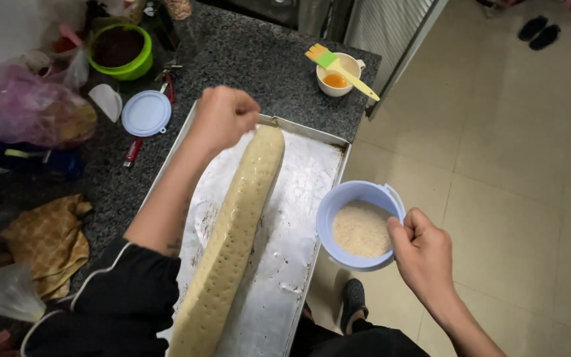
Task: The person brushes egg wash onto a long loaf of dough on a baking tray, then uses a small tool to poke holes along the top. They sprinkle sesame seeds over the loaf and place the tray into an oven.
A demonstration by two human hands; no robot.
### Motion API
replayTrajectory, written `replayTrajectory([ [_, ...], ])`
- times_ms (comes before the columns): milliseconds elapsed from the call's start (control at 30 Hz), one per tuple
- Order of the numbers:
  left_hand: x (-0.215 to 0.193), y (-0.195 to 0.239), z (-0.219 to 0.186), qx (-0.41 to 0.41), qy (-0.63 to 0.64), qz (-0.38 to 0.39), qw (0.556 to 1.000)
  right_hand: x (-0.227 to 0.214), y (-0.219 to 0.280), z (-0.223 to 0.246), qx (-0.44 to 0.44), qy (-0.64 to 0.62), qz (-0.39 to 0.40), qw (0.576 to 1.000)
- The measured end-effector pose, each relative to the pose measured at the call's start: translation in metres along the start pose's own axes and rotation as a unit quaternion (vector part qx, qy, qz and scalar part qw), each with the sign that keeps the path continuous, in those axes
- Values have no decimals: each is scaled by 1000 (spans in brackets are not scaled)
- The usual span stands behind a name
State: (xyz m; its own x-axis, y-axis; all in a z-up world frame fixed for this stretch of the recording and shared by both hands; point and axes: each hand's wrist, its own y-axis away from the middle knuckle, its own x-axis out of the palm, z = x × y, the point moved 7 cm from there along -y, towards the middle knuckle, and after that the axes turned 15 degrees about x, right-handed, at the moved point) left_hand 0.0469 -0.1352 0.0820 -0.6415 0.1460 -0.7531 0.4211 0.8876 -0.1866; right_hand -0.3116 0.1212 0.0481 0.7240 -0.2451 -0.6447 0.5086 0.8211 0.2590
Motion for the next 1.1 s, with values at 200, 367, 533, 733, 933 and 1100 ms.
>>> replayTrajectory([
  [200,4,-23,28,41,-74,-47,995,-6,1,-5,21,-10,-4,1000],
  [367,-5,-17,25,22,-76,-16,997,-7,-1,-9,19,-10,-7,1000],
  [533,-7,-19,26,17,-65,-30,997,-5,-2,-8,17,-10,-9,1000],
  [733,11,-2,39,18,-96,55,994,-6,-1,-2,8,-13,-6,1000],
  [933,52,48,5,60,-32,35,997,4,-12,-1,-29,-22,-16,999],
  [1100,108,106,-166,177,70,164,968,16,1,21,-54,-21,-5,998],
])
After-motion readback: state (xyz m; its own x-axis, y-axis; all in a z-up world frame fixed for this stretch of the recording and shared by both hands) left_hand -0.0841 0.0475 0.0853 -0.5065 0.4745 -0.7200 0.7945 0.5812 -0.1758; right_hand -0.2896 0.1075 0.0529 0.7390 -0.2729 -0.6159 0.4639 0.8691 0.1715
